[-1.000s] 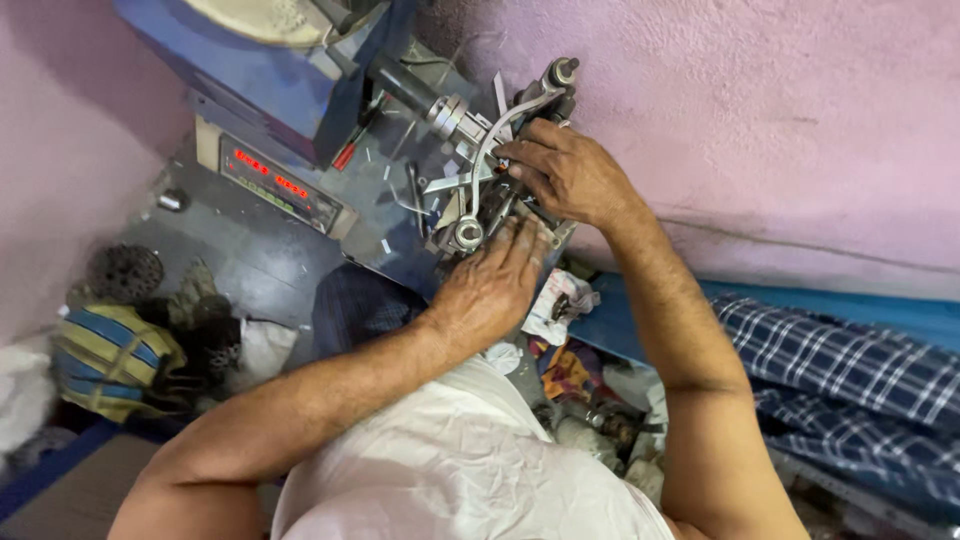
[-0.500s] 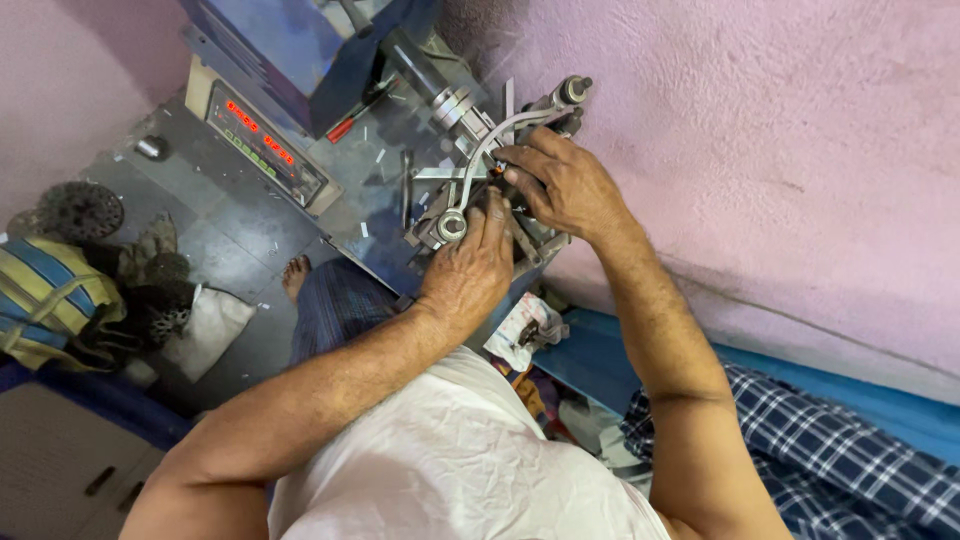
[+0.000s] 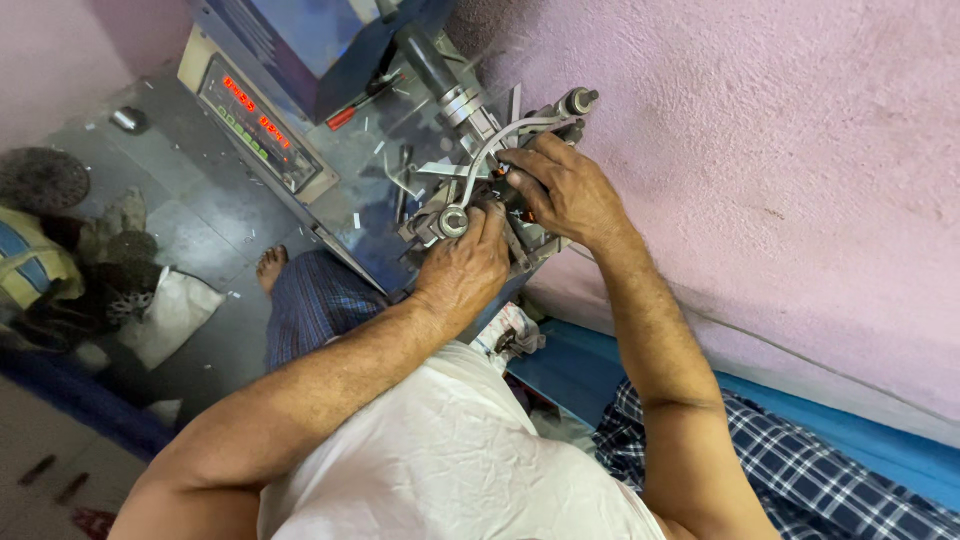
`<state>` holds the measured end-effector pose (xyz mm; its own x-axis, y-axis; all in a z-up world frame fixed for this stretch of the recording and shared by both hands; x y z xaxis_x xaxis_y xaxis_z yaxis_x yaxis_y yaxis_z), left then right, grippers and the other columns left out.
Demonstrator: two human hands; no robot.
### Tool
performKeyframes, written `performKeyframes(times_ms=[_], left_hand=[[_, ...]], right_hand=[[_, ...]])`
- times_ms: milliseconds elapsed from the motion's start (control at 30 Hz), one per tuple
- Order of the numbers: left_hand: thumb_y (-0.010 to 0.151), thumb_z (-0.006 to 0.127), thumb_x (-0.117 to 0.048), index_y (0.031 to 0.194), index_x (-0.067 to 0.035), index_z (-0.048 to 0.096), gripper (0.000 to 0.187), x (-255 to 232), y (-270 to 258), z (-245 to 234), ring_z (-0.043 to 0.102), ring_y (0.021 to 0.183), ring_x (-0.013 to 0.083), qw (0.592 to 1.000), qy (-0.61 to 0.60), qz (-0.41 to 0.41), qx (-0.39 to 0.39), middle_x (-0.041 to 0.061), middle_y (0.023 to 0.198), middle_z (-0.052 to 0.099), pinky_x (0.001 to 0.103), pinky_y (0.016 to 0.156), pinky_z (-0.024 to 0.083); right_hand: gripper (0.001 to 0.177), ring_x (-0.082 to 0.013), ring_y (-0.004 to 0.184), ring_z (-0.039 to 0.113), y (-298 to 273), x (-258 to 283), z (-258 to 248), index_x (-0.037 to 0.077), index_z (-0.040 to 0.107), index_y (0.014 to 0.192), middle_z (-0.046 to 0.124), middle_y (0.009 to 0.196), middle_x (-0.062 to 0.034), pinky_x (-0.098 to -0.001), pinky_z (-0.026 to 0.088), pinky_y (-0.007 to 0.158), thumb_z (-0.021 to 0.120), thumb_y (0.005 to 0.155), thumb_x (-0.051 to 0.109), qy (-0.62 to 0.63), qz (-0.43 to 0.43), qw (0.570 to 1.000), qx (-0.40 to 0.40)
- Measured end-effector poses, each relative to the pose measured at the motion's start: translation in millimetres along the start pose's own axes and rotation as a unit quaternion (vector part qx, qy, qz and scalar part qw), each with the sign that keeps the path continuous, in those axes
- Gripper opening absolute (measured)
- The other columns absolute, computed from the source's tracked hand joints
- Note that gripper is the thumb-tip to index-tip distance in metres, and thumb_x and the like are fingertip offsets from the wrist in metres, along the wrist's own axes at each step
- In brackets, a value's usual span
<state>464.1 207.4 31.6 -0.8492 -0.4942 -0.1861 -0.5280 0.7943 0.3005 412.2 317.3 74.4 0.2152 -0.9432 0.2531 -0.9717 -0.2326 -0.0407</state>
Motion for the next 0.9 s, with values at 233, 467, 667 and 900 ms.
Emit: performKeyframes(times_ms=[233, 467, 667, 900], left_hand=[[0.082, 0.063, -0.015, 0.111, 0.006, 0.073, 0.037, 0, 0, 0, 0.056, 0.114, 0.0317, 1.000, 0.017, 0.010, -0.002, 0.025, 0.127, 0.057, 0.023, 0.073, 0.060], [0.083, 0.064, -0.011, 0.111, 0.006, 0.073, 0.033, -3, -1, 5, 0.055, 0.116, 0.0319, 0.998, 0.039, 0.036, 0.022, 0.026, 0.127, 0.057, 0.021, 0.080, 0.059], [0.081, 0.066, -0.006, 0.110, 0.005, 0.073, 0.032, -3, -1, 10, 0.054, 0.117, 0.0312, 0.998, 0.025, 0.036, 0.039, 0.025, 0.125, 0.056, 0.021, 0.073, 0.061], [0.081, 0.068, -0.007, 0.110, 0.006, 0.074, 0.032, -1, -1, 8, 0.055, 0.118, 0.0301, 1.000, -0.005, 0.022, 0.019, 0.024, 0.124, 0.056, 0.023, 0.071, 0.062]], right_hand=[[0.030, -0.0314, 0.097, 0.064, 0, 2, 0, 0.009, 0.070, 0.130, 0.062, 0.105, -0.0117, -0.0420, 0.055, 0.085, 0.066, 0.101, 0.018, 0.001, 0.000, 1.000, -0.005], [0.030, -0.0295, 0.096, 0.065, -2, 0, 3, 0.010, 0.070, 0.130, 0.063, 0.106, -0.0105, -0.0408, 0.056, 0.085, 0.065, 0.103, 0.020, -0.008, 0.012, 1.000, -0.014], [0.030, -0.0290, 0.094, 0.065, -2, -3, 5, 0.011, 0.070, 0.131, 0.063, 0.106, -0.0101, -0.0414, 0.057, 0.083, 0.064, 0.104, 0.023, -0.016, 0.031, 0.999, -0.004], [0.030, -0.0301, 0.097, 0.066, -1, -1, 4, 0.011, 0.070, 0.130, 0.063, 0.107, -0.0106, -0.0421, 0.057, 0.085, 0.064, 0.104, 0.024, -0.014, 0.026, 1.000, -0.010]])
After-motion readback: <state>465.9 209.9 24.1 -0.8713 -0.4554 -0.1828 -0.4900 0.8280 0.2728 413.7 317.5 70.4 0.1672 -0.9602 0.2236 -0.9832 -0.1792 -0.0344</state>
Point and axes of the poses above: each hand's wrist, its own y-axis towards the middle knuckle, its own z-axis out of the palm, x = y × z, the point moved 8 cm from there along y, towards the middle knuckle
